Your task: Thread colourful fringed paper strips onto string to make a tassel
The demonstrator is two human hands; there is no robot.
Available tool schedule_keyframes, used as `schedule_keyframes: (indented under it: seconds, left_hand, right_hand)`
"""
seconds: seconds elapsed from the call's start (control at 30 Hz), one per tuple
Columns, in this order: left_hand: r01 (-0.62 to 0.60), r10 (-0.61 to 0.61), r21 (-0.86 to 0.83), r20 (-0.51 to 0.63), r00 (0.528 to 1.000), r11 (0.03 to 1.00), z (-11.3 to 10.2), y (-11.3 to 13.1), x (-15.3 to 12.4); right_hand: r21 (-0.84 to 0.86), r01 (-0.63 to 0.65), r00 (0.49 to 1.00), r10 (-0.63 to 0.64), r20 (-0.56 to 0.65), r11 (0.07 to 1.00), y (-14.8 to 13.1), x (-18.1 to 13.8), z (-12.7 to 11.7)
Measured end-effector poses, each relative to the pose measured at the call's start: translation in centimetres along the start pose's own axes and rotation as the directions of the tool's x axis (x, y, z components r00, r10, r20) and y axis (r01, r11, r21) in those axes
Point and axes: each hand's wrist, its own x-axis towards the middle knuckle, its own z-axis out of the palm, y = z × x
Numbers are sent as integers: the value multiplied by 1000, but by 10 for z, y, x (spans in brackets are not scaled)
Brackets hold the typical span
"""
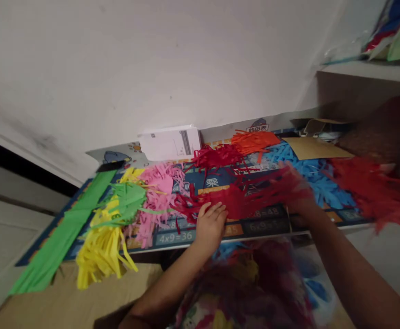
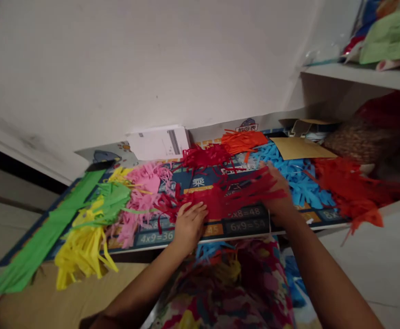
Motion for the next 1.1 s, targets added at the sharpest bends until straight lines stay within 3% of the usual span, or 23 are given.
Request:
schedule_keyframes:
  seconds: [0.03,0.1,0.17,0.23,0.27,0.3,0.37,0.4,0.47,0.53,0.57,0.6,0.67,0.73,0.8,0.93,1.1]
  left_hand:
    - [9,-7,-23,77,997,1000,7,3,0]
    - [24,-15,-40,197,980,999,18,7,0]
    - [29,-21,-26,259,966,999,23,10,0]
    - [20,-19,-2,278,960,1000,26,13,1]
    - [13,-15,10,277,961,1000,26,14,1]
    - [4,-9,20,272,962,1000,27,14,1]
    - [-10,2,31,262,965,999,28,14,2]
    - [-14,6,31,259,966,999,28,14,2]
    - [-16,11,16,260,966,1000,29,12,2]
    - [-5,9,-17,263,965,1000,28,11,3]
    - [4,6,-37,264,965,999,27,11,4]
    - [16,-1,-56,264,964,998,26,11,5]
    - [52,-27,-85,268,963,995,24,13,9]
    - [104,-77,-79,286,955,991,21,16,16]
    - [166,-148,-33,309,940,986,17,17,24]
    - [282,-300,103,303,904,954,-3,-2,34]
    - [343,-406,257,255,878,903,-59,-54,16]
  right_hand:
    - [-54,-124,991,121,-52,991,16,-6,-13]
    - [-101,-390,902,358,-242,915,27,-19,-30]
    - [-43,-440,848,400,-347,897,5,-33,-28]
    - [84,-125,974,139,-178,989,-35,-45,-9]
    - [120,68,997,-62,-48,990,-56,-47,5]
    - [133,171,980,-183,82,976,-74,-46,18]
    - [114,196,953,-217,212,974,-90,-37,38]
    - [68,129,966,-141,216,989,-89,-31,43]
    - [-33,-123,989,125,79,992,-76,-22,42]
    - [-52,-346,932,337,-132,937,-63,-20,31]
    - [-25,-362,916,350,-195,932,-62,-22,25]
    - [8,-287,939,283,-197,958,-64,-26,21]
    - [78,19,999,-15,-51,997,-75,-35,20]
    - [145,238,959,-256,122,960,-88,-43,29]
    - [151,261,940,-287,187,953,-90,-45,42]
    - [124,232,969,-241,61,965,-69,-38,56]
    - [186,341,940,-340,-39,921,-50,-32,55]
